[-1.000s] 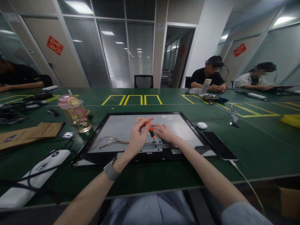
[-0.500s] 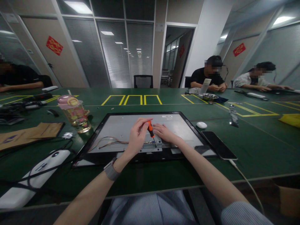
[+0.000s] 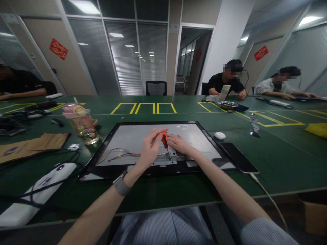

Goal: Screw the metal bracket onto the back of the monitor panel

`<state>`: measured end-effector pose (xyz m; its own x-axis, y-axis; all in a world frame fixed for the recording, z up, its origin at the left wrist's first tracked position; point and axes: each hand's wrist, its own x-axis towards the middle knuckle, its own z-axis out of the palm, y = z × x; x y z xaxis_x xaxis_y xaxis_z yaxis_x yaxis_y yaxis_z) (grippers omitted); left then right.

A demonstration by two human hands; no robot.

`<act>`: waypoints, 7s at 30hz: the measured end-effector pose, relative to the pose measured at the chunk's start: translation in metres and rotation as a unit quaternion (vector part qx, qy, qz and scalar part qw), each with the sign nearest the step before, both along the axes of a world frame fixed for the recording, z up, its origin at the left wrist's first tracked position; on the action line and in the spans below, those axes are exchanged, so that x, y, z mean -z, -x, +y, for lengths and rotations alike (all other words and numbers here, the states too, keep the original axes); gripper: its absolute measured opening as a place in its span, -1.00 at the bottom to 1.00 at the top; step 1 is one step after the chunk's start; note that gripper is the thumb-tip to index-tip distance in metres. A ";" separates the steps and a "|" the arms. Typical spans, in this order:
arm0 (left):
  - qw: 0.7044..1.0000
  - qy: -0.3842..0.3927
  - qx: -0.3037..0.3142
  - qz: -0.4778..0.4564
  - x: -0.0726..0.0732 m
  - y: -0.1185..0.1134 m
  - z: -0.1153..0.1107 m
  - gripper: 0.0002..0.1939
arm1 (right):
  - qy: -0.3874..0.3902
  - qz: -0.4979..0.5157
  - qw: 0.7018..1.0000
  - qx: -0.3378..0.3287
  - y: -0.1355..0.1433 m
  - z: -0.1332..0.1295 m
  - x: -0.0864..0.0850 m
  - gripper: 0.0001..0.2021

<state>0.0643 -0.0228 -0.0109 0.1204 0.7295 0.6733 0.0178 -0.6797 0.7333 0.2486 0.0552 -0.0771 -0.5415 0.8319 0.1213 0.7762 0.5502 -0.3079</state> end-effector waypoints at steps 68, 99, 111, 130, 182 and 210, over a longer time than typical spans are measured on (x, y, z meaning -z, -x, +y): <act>0.998 -0.005 -0.067 0.005 0.000 0.000 0.002 -0.81 | -0.008 0.003 1.000 -0.001 0.000 0.000 0.000 -0.59; 1.000 -0.004 -0.029 0.010 -0.003 0.001 -0.003 -0.74 | -0.004 0.002 1.000 0.004 0.002 -0.003 -0.002 -0.59; 1.000 0.001 -0.011 0.018 -0.001 0.000 -0.002 -0.71 | -0.005 -0.007 1.000 0.004 0.002 -0.002 -0.003 -0.59; 0.998 -0.032 -0.042 0.028 -0.001 0.000 -0.001 -0.78 | -0.005 0.005 1.000 -0.002 0.000 0.000 0.000 -0.59; 0.996 -0.025 -0.085 0.009 0.005 -0.002 0.001 -0.79 | -0.003 0.001 1.000 0.000 0.000 -0.001 0.000 -0.59; 0.998 -0.003 -0.054 -0.018 0.003 -0.004 -0.001 -0.83 | -0.003 0.001 1.000 0.001 0.001 -0.002 -0.002 -0.59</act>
<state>0.0681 -0.0236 -0.0143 0.0176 0.7326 0.6804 0.0646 -0.6799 0.7304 0.2480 0.0530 -0.0750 -0.5400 0.8319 0.1278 0.7765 0.5510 -0.3055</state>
